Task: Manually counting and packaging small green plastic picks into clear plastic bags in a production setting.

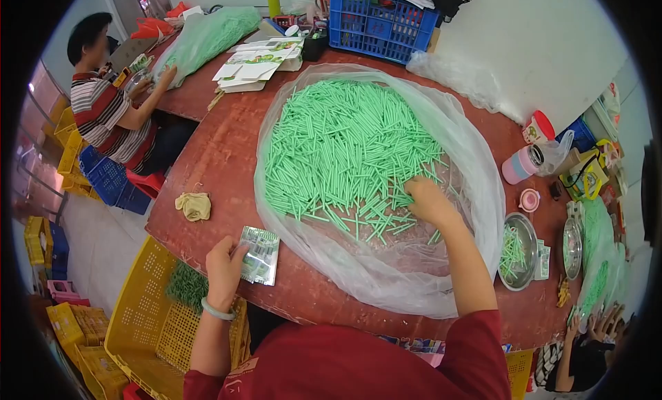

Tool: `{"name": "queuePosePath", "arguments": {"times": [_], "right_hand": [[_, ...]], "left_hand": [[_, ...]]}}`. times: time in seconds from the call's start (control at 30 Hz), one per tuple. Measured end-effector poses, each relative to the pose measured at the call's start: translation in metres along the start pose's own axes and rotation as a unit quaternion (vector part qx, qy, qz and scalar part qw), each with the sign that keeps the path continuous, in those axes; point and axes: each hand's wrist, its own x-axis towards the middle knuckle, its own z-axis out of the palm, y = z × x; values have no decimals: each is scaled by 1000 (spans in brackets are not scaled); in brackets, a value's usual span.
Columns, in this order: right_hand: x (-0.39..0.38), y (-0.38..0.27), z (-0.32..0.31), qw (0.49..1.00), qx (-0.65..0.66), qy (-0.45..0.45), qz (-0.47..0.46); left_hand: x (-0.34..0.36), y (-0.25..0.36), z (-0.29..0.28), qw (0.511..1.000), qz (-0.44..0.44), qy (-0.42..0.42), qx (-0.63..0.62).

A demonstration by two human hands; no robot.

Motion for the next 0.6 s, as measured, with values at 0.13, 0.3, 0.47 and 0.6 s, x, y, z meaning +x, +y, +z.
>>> {"name": "queuePosePath", "arguments": {"times": [0.13,0.3,0.47,0.6], "right_hand": [[-9,-15,-6,996,-43,74,-37],[-7,-13,1,996,-38,71,-46],[-14,-20,9,986,-49,123,-100],[-14,-18,16,982,-63,143,-106]], "left_hand": [[-2,-10,7,971,199,115,70],[-15,-5,-3,965,44,73,-248],[-21,11,-20,718,-71,-171,-671],[-23,33,4,724,-85,-230,-644]]}}
